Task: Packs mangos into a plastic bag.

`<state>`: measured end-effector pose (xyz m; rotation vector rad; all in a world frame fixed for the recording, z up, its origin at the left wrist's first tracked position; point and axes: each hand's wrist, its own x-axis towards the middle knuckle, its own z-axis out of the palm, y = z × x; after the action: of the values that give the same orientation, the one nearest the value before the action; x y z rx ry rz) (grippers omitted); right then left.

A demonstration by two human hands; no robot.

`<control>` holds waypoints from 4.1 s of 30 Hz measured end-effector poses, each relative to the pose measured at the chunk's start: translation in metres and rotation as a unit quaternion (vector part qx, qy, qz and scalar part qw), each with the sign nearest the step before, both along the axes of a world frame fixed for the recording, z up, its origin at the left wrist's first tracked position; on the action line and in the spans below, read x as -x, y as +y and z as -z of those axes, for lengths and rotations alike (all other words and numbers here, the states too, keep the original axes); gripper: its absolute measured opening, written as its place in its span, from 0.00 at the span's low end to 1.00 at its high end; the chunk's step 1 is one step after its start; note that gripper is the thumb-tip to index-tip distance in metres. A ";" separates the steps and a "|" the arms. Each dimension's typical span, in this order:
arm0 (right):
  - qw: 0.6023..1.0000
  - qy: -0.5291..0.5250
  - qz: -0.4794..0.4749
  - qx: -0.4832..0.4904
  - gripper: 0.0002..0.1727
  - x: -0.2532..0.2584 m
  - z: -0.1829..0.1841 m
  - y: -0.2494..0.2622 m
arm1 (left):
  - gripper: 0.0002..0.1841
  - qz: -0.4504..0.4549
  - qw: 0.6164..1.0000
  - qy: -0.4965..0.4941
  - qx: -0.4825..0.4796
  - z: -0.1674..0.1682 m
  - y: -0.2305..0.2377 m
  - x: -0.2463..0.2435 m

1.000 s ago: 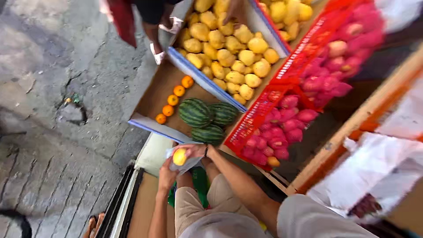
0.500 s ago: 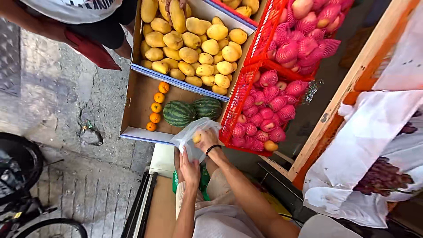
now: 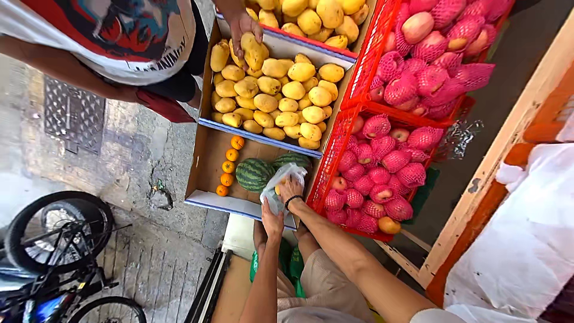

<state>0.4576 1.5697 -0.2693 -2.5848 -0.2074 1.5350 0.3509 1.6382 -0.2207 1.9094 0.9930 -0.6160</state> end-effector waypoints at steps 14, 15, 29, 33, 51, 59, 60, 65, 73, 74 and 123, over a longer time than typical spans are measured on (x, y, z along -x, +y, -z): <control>0.764 0.142 0.565 -0.276 0.20 -0.073 -0.100 -0.079 | 0.46 0.087 0.995 0.033 0.020 -0.026 0.031 -0.008; 0.756 0.099 0.583 -0.283 0.20 -0.080 -0.103 -0.072 | 0.42 0.089 0.995 0.024 0.023 -0.025 0.032 -0.008; 0.936 0.019 0.279 -0.213 0.27 -0.039 -0.047 -0.075 | 0.50 0.098 0.988 0.056 0.105 -0.014 0.067 -0.037; 0.956 0.006 0.218 -0.194 0.35 -0.052 -0.063 -0.073 | 0.58 0.103 0.986 0.020 0.127 -0.014 0.080 -0.053; 0.953 -0.203 0.105 -0.201 0.12 -0.040 -0.071 -0.086 | 0.59 0.095 0.994 0.038 0.048 -0.013 0.069 -0.026; 0.994 0.017 0.097 -0.051 0.22 -0.043 -0.056 -0.080 | 0.53 0.158 0.983 0.093 -0.001 -0.047 0.050 -0.015; 0.994 0.014 0.097 -0.049 0.20 -0.041 -0.063 -0.079 | 0.53 0.163 0.981 0.101 -0.005 -0.053 0.045 -0.014; 0.995 -0.048 0.028 -0.085 0.24 -0.037 -0.075 -0.089 | 0.47 0.156 0.982 0.104 -0.029 -0.071 0.036 -0.022; 0.986 -0.099 0.015 -0.136 0.21 -0.037 -0.041 -0.115 | 0.48 0.127 0.988 0.085 0.001 -0.057 0.037 -0.018; 0.985 -0.111 0.017 -0.131 0.21 -0.034 -0.036 -0.114 | 0.48 0.127 0.988 0.085 0.003 -0.055 0.036 -0.015; 0.989 -0.121 -0.061 -0.053 0.21 -0.037 -0.030 -0.093 | 0.47 -0.036 0.991 0.021 0.126 -0.023 0.040 0.012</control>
<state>0.4948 1.4768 -0.2396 -2.7121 -0.4663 1.2025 0.3386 1.6779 -0.1979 1.6390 0.9580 -0.7078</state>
